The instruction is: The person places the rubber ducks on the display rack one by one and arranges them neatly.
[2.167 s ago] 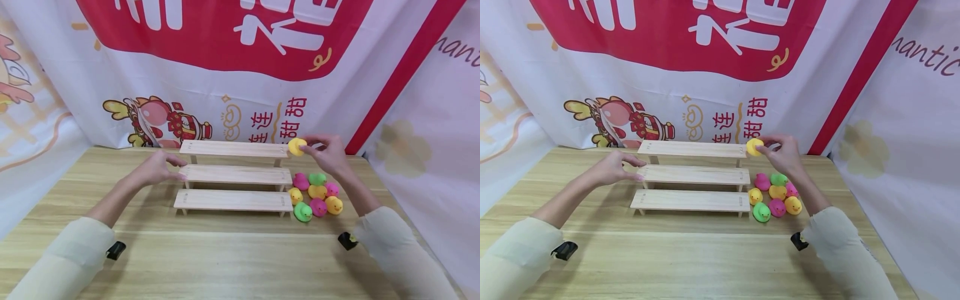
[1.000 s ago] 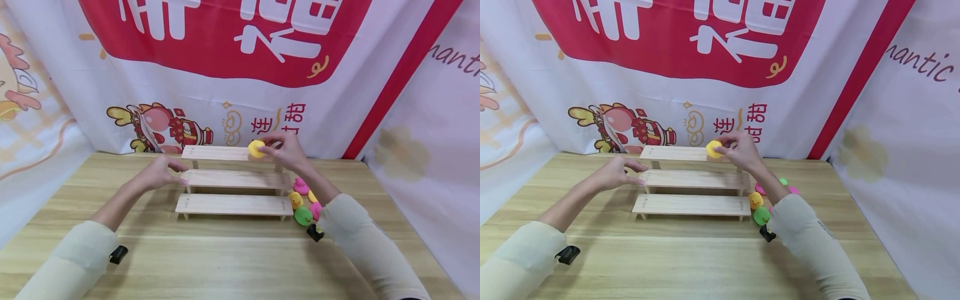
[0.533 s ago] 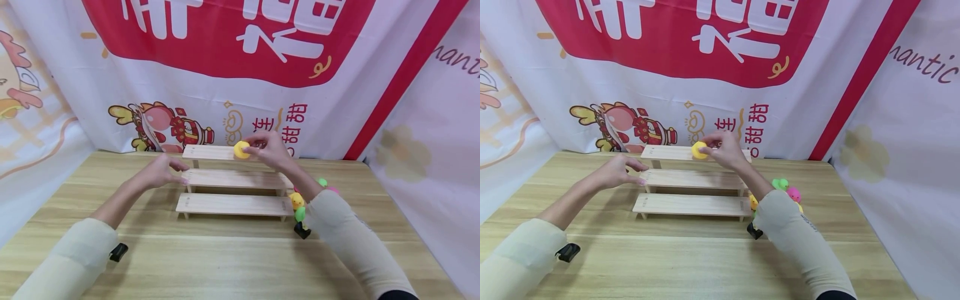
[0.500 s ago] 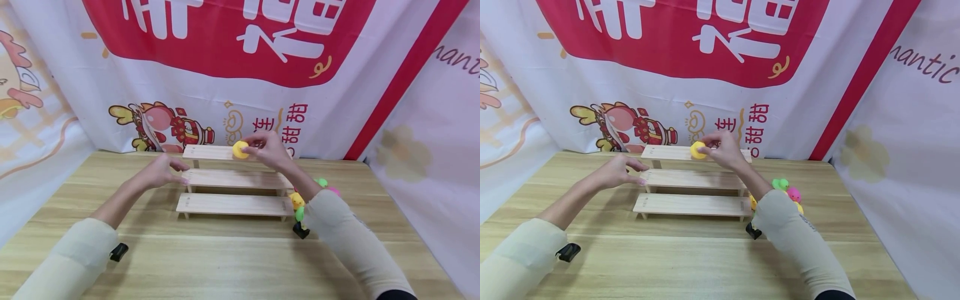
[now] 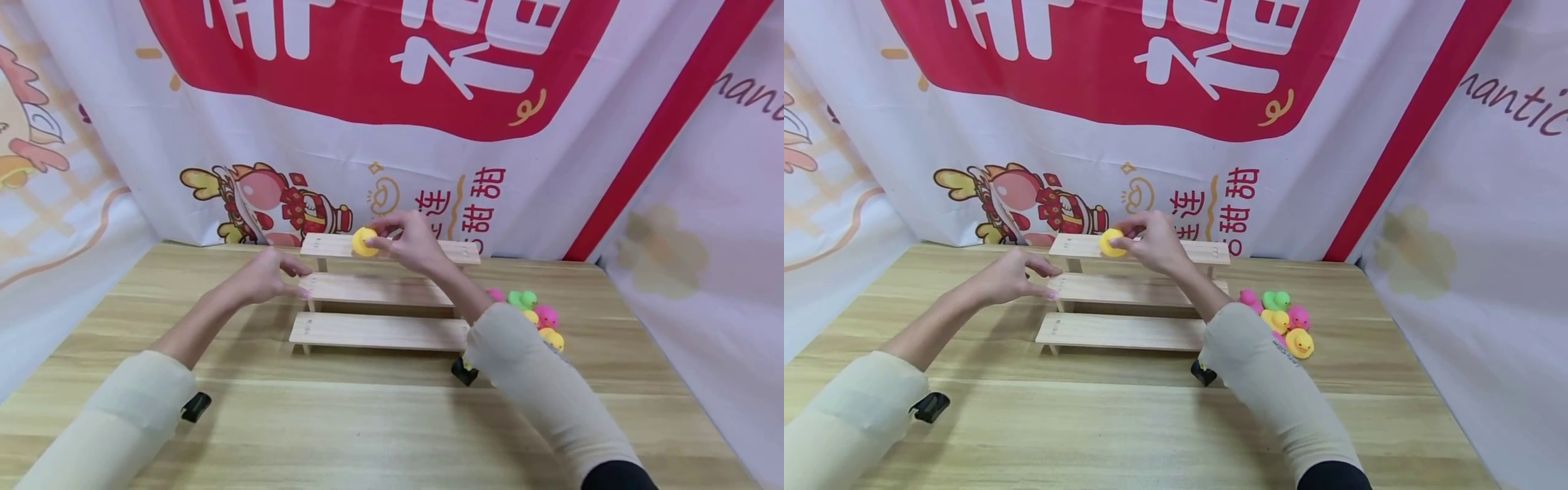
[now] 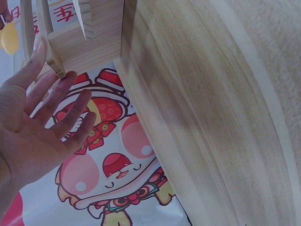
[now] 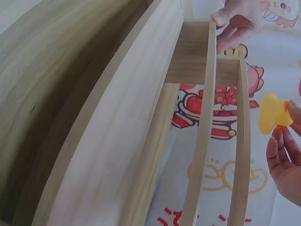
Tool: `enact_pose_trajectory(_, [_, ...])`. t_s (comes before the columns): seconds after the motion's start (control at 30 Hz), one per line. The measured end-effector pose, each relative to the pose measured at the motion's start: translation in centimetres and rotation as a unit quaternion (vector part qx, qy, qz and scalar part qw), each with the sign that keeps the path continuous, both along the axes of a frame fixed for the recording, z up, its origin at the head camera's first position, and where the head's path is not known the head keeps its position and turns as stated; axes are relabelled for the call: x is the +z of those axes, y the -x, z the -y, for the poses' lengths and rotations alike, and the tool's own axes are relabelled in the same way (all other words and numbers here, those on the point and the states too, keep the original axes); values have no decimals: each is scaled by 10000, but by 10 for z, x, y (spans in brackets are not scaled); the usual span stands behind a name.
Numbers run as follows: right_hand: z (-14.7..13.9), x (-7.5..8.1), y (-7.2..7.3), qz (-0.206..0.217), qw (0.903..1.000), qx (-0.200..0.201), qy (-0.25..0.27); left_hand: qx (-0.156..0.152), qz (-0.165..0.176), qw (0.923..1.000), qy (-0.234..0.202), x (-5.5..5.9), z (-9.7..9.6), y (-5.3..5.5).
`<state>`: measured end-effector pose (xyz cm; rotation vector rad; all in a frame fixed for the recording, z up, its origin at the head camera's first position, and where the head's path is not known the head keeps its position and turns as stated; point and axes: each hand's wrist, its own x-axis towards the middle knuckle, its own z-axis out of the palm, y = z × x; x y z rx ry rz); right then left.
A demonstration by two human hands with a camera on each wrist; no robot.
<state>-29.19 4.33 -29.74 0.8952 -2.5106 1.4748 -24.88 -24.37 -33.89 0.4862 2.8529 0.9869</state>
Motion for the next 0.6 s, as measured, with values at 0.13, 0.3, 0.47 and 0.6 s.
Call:
enact_pose_trajectory(0.13, [10,1,2,40,9999,9,-128,-14,22,10000,59,0,0,2])
enact_pose_trajectory(0.3, [22,2,4,54,9998,15,-185,-48,26,10000,55,1,-1,3])
enact_pose_trajectory(0.47, [30,1,7,130,9997,110,-179,-53,66,10000,45,1,-1,2])
enact_pose_trajectory(0.6, [36,-1,10,212,9995,152,-191,-121,-6,9999,41,2,0,1])
